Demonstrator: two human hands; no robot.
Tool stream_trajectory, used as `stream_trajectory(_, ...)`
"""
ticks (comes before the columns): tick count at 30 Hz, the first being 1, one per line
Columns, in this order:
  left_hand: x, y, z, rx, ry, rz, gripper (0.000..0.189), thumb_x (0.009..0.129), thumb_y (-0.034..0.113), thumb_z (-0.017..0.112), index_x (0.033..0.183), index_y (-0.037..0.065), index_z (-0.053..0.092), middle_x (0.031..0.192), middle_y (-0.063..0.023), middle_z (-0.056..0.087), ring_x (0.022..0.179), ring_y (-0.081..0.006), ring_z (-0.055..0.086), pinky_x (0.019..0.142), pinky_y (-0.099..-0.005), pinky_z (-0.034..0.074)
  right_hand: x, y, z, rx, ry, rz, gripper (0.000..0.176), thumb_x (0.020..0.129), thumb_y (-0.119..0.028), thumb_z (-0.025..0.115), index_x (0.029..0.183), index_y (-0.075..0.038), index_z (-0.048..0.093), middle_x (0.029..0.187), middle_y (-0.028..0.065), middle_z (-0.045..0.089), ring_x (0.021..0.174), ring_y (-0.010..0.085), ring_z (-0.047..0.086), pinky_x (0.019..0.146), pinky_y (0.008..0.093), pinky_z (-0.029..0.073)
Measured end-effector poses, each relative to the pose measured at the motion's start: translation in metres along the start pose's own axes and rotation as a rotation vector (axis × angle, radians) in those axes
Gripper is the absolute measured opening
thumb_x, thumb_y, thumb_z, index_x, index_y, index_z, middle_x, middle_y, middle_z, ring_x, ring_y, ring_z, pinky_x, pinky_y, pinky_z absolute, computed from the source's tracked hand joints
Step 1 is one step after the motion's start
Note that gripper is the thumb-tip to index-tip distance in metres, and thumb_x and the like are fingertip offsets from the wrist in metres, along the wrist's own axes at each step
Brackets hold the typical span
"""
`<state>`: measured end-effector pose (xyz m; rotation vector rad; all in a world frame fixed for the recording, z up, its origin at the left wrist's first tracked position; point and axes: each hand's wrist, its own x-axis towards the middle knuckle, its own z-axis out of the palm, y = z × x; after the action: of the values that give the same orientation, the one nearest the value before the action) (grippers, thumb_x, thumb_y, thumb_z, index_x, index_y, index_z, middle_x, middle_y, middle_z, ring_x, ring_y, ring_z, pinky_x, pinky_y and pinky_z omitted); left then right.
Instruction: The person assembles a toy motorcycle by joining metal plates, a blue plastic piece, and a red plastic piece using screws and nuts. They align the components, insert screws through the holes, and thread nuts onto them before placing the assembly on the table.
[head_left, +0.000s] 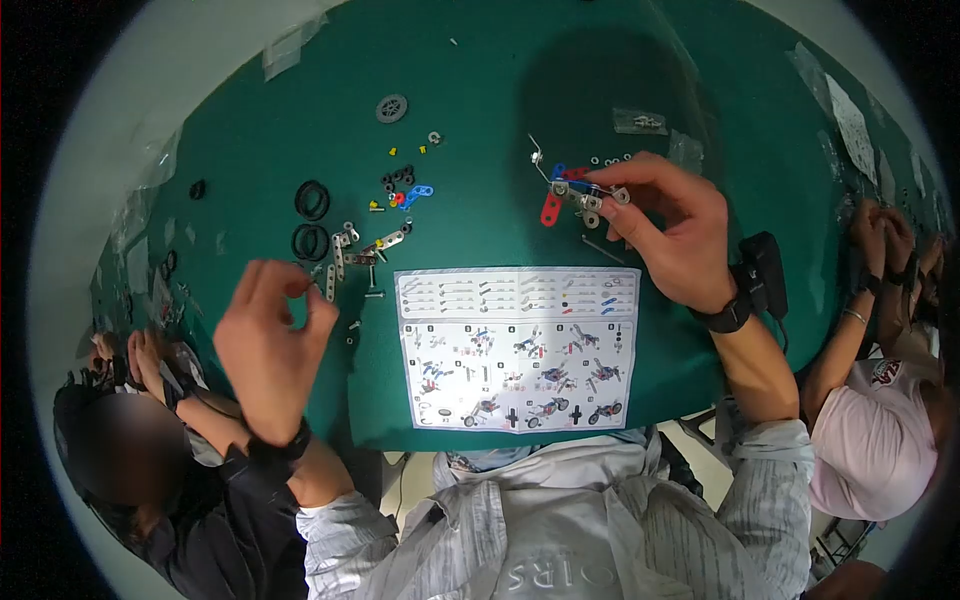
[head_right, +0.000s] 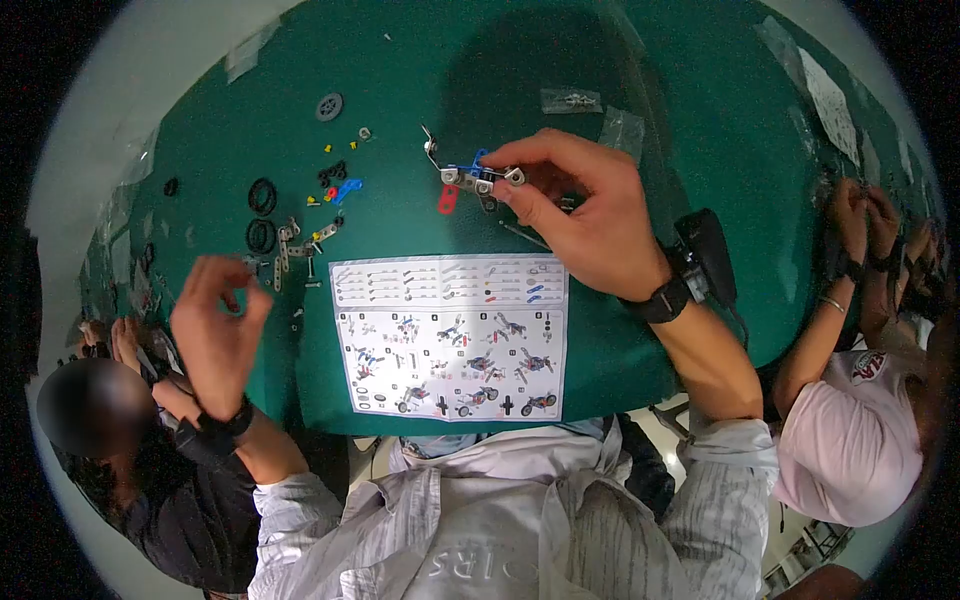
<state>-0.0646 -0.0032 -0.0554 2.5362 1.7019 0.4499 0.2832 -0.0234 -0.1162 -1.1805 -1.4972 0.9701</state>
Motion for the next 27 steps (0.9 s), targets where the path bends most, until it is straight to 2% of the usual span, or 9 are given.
stream_trajectory(2, 0.01, 0.006, -0.025, -0.263, 0.036, 0.085, 0.015, 0.075, 0.007, 0.07, 0.086, 0.003, 0.061, 0.078, -0.007, 0.059, 0.061, -0.0172, 0.057, 0.053, -0.0303, 0.042, 0.0, 0.001, 0.002, 0.02, 0.004, 0.013, 0.02, 0.089, 0.002, 0.066, 0.108, -0.001, 0.069, 0.093, 0.0063, 0.071, 0.074, 0.0083, 0.067, 0.062, 0.0213, 0.052)
stream_trajectory(4, 0.018, 0.021, -0.046, -0.417, 0.221, 0.222, 0.014, 0.076, 0.006, 0.068, 0.086, 0.0, 0.062, 0.079, -0.0109, 0.057, 0.064, -0.0122, 0.05, 0.054, -0.0258, 0.038, 0.001, 0.002, 0.004, 0.062, 0.016, 0.02, 0.02, 0.089, 0.004, 0.064, 0.108, -0.001, 0.069, 0.096, 0.0073, 0.07, 0.077, 0.0096, 0.068, 0.064, 0.0221, 0.054)
stream_trajectory(5, 0.027, 0.018, -0.048, -0.544, 0.314, 0.396, 0.014, 0.081, 0.009, 0.067, 0.089, 0.0, 0.059, 0.08, -0.0153, 0.057, 0.065, -0.0143, 0.052, 0.054, -0.0243, 0.04, 0.001, 0.001, 0.004, 0.06, 0.005, 0.035, 0.02, 0.089, 0.004, 0.064, 0.108, -0.001, 0.069, 0.097, 0.0076, 0.07, 0.078, 0.0101, 0.068, 0.065, 0.0224, 0.055)
stream_trajectory(6, 0.034, 0.015, -0.062, -0.675, 0.218, 0.464, 0.017, 0.086, 0.011, 0.065, 0.095, 0.0, 0.056, 0.08, -0.0184, 0.057, 0.063, -0.0151, 0.052, 0.051, -0.023, 0.043, 0.001, -0.001, 0.003, 0.058, -0.007, 0.046, 0.02, 0.089, 0.004, 0.064, 0.108, 0.0, 0.069, 0.098, 0.0078, 0.07, 0.079, 0.0106, 0.068, 0.066, 0.0227, 0.055)
stream_trajectory(8, 0.048, 0.028, -0.046, -0.928, 0.216, 0.504, 0.018, 0.088, 0.013, 0.066, 0.094, 0.004, 0.052, 0.089, -0.0134, 0.053, 0.063, -0.0163, 0.055, 0.05, -0.0236, 0.043, 0.001, -0.003, 0.003, 0.082, -0.022, 0.075, 0.021, 0.089, 0.004, 0.063, 0.109, 0.0, 0.068, 0.099, 0.008, 0.07, 0.081, 0.0112, 0.069, 0.068, 0.0229, 0.056)
stream_trajectory(12, 0.058, 0.069, 0.021, -1.454, -0.159, 0.084, 0.022, 0.083, -0.003, 0.07, 0.098, 0.001, 0.054, 0.086, -0.01, 0.063, 0.065, -0.0096, 0.063, 0.051, -0.0213, 0.05, 0.001, -0.002, 0.002, 0.137, -0.019, 0.096, 0.021, 0.09, 0.003, 0.063, 0.11, 0.0, 0.068, 0.099, 0.0076, 0.07, 0.082, 0.011, 0.069, 0.07, 0.0227, 0.056)
stream_trajectory(14, 0.052, 0.078, 0.057, -1.469, -0.3, -0.066, 0.029, 0.082, -0.01, 0.067, 0.104, 0.0, 0.053, 0.087, -0.0081, 0.064, 0.067, -0.008, 0.064, 0.054, -0.0206, 0.051, 0.0, 0.0, 0.001, 0.14, -0.023, 0.104, 0.021, 0.09, 0.003, 0.063, 0.111, 0.0, 0.068, 0.099, 0.0075, 0.07, 0.082, 0.0107, 0.069, 0.07, 0.0224, 0.056)
stream_trajectory(17, 0.045, 0.092, 0.077, -1.594, -0.333, -0.237, 0.033, 0.084, -0.01, 0.065, 0.112, -0.001, 0.049, 0.086, -0.0063, 0.064, 0.067, -0.0073, 0.063, 0.056, -0.0203, 0.051, 0.0, 0.002, 0.002, 0.125, -0.02, 0.132, 0.022, 0.09, 0.003, 0.063, 0.111, 0.0, 0.067, 0.099, 0.0072, 0.07, 0.081, 0.0101, 0.068, 0.069, 0.0216, 0.055)
stream_trajectory(27, 0.037, 0.074, 0.101, -1.545, -0.275, -0.089, 0.03, 0.09, -0.007, 0.053, 0.119, -0.001, 0.053, 0.092, -0.0064, 0.06, 0.067, -0.0078, 0.058, 0.055, -0.0213, 0.047, -0.003, 0.017, 0.005, 0.093, 0.005, 0.149, 0.021, 0.092, -0.004, 0.065, 0.112, -0.004, 0.068, 0.094, 0.0022, 0.071, 0.076, 0.0069, 0.065, 0.063, 0.0188, 0.051)
